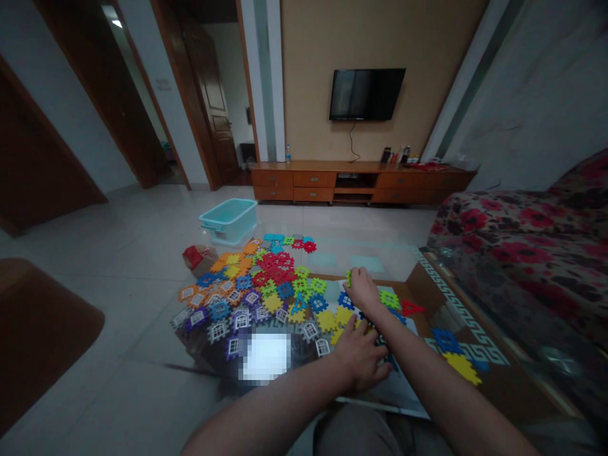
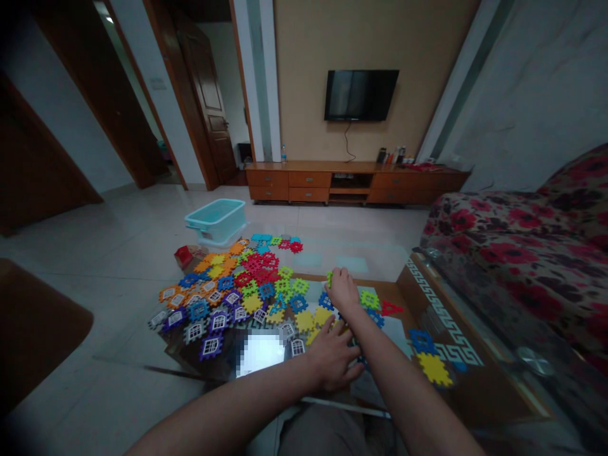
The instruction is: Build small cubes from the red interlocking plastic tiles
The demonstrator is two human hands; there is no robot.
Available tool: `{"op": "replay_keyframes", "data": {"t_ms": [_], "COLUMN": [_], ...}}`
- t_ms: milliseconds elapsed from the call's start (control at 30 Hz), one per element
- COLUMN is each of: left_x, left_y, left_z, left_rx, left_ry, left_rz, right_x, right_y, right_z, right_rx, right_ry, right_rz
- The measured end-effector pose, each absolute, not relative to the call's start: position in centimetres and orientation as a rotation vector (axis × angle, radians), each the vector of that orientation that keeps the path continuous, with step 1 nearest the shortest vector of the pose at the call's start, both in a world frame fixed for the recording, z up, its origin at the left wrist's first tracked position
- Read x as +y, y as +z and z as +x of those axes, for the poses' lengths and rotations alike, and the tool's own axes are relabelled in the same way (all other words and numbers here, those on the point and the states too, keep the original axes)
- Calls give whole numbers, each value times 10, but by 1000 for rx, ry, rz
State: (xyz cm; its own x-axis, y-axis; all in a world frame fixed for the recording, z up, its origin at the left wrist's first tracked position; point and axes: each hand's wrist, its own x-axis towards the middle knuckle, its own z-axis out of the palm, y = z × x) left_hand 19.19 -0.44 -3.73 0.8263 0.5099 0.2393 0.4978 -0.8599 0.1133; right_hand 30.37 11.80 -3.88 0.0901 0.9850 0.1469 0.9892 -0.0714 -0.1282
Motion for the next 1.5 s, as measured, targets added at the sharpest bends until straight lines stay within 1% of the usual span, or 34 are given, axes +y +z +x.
{"op": "replay_keyframes", "data": {"t_ms": [167, 333, 500, 700, 833, 1267, 1500], "left_x": [-5, -3, -2, -2, -2, 3, 3], "left_y": [-36, -37, -39, -39, -39, -39, -34], "left_z": [192, 191, 193, 199, 202, 201, 203], "left_rx": [847, 846, 866, 788, 770, 703, 625], "left_ry": [416, 398, 440, 481, 486, 454, 424], "left_rz": [2943, 2921, 2922, 2972, 2951, 2956, 3012], "right_x": [124, 131, 110, 74, 68, 67, 87], "right_y": [-30, -9, -8, -37, -45, -38, -25], "right_z": [320, 368, 406, 393, 382, 376, 396], "right_rx": [-1982, -1853, -1831, -1850, -1831, -1926, -1818], "right_ry": [32, 59, 47, -63, -118, -141, -102], "right_rz": [-2167, -2278, -2360, -2380, -2378, -2316, -2313]}}
